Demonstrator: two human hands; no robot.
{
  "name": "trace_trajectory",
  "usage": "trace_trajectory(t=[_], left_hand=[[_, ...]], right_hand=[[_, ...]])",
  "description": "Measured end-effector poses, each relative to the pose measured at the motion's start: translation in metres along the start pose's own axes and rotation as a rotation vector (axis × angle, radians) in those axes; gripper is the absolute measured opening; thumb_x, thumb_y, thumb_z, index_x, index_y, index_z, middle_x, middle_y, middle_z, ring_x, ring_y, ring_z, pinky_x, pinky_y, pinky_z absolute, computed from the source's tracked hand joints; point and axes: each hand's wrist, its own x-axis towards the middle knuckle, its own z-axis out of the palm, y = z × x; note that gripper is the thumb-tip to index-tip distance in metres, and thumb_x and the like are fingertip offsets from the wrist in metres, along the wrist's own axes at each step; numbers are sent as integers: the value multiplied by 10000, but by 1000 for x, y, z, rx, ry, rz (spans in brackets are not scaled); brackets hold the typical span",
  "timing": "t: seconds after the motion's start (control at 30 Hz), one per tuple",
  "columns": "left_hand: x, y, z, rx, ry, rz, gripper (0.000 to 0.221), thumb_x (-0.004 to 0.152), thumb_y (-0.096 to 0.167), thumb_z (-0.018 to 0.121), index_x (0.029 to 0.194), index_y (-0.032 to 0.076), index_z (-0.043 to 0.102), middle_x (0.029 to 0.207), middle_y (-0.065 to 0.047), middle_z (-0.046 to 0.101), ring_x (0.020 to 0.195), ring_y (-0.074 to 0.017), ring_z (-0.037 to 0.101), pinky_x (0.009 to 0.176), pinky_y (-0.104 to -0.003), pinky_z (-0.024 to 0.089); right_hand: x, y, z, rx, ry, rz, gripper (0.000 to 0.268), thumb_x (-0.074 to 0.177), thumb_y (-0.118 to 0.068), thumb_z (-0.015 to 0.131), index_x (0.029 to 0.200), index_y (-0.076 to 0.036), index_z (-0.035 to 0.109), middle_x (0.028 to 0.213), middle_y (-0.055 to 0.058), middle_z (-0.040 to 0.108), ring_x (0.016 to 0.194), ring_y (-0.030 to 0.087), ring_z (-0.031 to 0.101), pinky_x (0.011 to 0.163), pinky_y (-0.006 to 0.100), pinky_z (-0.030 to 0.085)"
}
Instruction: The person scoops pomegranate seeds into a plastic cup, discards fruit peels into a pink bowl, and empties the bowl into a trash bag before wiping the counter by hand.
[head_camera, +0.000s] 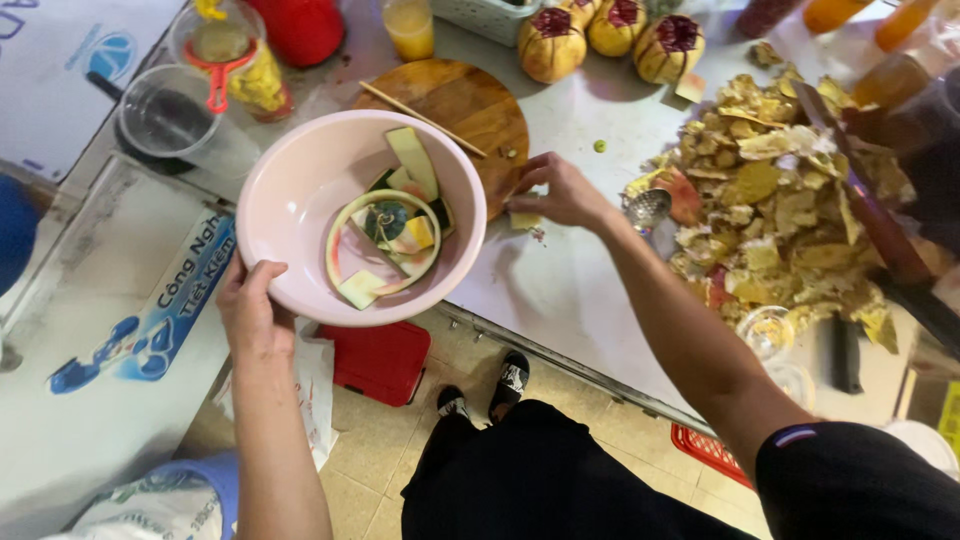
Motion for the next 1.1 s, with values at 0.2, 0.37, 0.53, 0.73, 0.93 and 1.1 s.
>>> trace_trajectory(t=[0.2, 0.37, 0.53, 0.73, 0.93, 1.1], left_hand=[[12, 9, 7, 69, -113, -6, 567, 793, -75, 573, 1354, -15, 622, 1245, -93, 674, 1137, -224, 668, 920, -308, 549], [19, 8, 9, 82, -195, -13, 605, 765, -94, 570, 1359, 12, 625, 1245, -75, 685, 1126, -216, 683, 896, -297, 579], [29, -16, 36, 66, -329, -71, 584, 768, -99, 574, 1340, 7, 622, 1236, -74, 682, 1137, -215, 672, 930, -320, 570], [38, -35, 66, -51, -378, -130, 575, 763, -72, 556, 1331, -16, 620, 1247, -99, 667, 1154, -245, 666, 986, -357, 557], [49, -10, 53, -130, -347, -16, 586, 753, -72, 544, 1335, -18, 598, 1273, -127, 655, 1185, -270, 664, 1040, -377, 552], [44, -2, 39, -83, -318, 117, 570, 777, -80, 538, 1342, -70, 611, 1305, -136, 655, 1220, -270, 654, 1067, -362, 529]], right_hand=[[-35, -29, 40, -73, 136, 189, 267, 813, -221, 836, 1022, -105, 719, 1189, 192, 623, 951, 377, 679, 853, 438, 557], [-48, -61, 22, 103, 351, 447, 289, 877, -241, 813, 1075, -87, 670, 874, 129, 742, 784, 276, 701, 703, 410, 547], [-42, -102, -5, 556, 662, 392, 319, 923, -231, 754, 1146, -58, 605, 863, 85, 774, 776, 123, 716, 652, 326, 570], [-52, -96, 4, 189, 890, 369, 244, 1050, -251, 642, 1137, -55, 758, 1033, 109, 815, 868, 112, 758, 759, 281, 600], [-104, -116, 63, -195, 165, 673, 527, 844, -495, 772, 1243, -152, 730, 1172, 188, 681, 1013, 344, 648, 864, 464, 554], [-86, -140, 98, -242, 135, 724, 723, 799, -423, 801, 1433, -184, 549, 1303, 194, 518, 1171, 395, 505, 930, 487, 535]])
